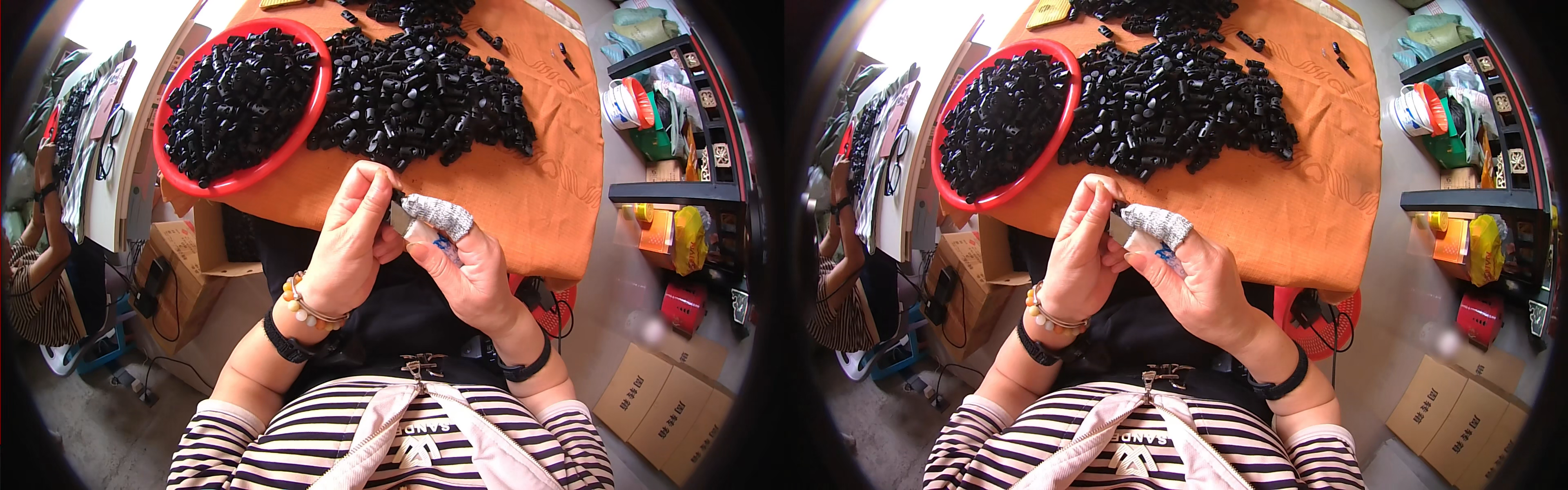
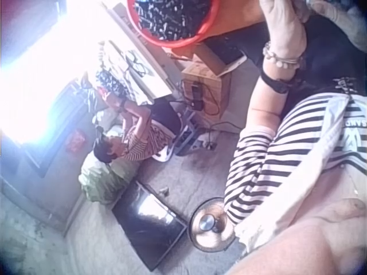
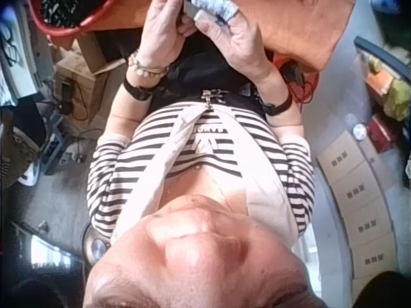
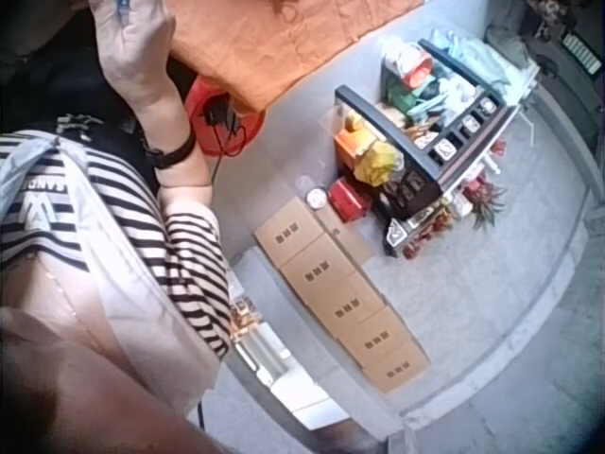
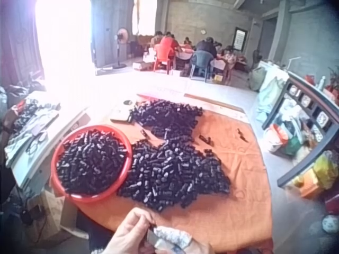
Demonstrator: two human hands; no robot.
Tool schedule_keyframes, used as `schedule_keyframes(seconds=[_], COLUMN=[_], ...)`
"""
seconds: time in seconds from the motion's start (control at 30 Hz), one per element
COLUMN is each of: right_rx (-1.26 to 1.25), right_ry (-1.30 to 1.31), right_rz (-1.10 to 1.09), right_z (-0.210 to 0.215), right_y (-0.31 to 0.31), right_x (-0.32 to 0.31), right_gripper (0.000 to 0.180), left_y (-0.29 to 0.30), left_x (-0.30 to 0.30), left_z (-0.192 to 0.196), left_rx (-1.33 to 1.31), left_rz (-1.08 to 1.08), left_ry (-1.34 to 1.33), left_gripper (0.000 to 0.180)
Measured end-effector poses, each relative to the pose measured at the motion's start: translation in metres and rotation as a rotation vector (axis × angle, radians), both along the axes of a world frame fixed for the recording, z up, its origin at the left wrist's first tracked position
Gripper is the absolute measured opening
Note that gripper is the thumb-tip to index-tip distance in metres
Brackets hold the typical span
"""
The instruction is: Using a small hand blade to scrape excess material or smooth the surface of small black shoe components.
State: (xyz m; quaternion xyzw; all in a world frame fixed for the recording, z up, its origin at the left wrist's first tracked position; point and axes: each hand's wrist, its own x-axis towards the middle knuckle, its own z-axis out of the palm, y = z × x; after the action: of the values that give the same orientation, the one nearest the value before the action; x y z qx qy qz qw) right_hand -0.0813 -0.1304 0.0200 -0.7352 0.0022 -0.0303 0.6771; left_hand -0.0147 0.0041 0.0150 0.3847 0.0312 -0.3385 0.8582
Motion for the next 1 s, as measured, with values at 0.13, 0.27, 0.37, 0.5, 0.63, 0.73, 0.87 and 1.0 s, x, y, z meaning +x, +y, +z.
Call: schedule_keyframes(seconds=[0.13, 0.27, 0.37, 0.5, 0.63, 0.73, 0.87, 1.0], right_rx=[0.082, 0.143, 0.117, 0.104, 0.091, 0.058, 0.010, -0.042], right_ry=[0.009, -0.058, -0.042, -0.044, -0.025, -0.013, -0.013, -0.046], right_rz=[-0.002, -0.029, -0.017, -0.025, -0.004, 0.008, 0.007, 0.028], right_z=[-0.0021, -0.0043, -0.0038, -0.0043, -0.0054, -0.0045, 0.0010, -0.0020], right_y=[0.0012, 0.0063, 0.0051, 0.0044, 0.0031, 0.0011, 0.0022, 0.0009], right_x=[-0.0007, 0.0004, 0.0002, 0.0004, 0.0002, 0.0003, 0.0011, 0.0023], right_gripper=[0.033, 0.036, 0.036, 0.036, 0.035, 0.034, 0.035, 0.035], left_y=[0.0002, -0.0021, -0.0018, -0.0007, 0.0001, 0.0011, 0.0007, 0.0020], left_x=[0.0005, 0.0010, 0.0014, 0.0015, 0.0023, 0.0028, 0.0031, 0.0029], left_z=[-0.0004, 0.0021, 0.0017, 0.0004, -0.0003, 0.0000, 0.0014, -0.0015], left_rx=[-0.046, 0.005, 0.021, 0.002, -0.008, -0.038, -0.032, -0.005], left_rz=[-0.021, 0.000, 0.025, 0.009, -0.008, -0.021, -0.020, -0.015], left_ry=[0.007, -0.014, 0.001, -0.021, -0.027, -0.025, -0.008, 0.010], left_gripper=[0.012, 0.012, 0.012, 0.012, 0.012, 0.012, 0.012, 0.012])
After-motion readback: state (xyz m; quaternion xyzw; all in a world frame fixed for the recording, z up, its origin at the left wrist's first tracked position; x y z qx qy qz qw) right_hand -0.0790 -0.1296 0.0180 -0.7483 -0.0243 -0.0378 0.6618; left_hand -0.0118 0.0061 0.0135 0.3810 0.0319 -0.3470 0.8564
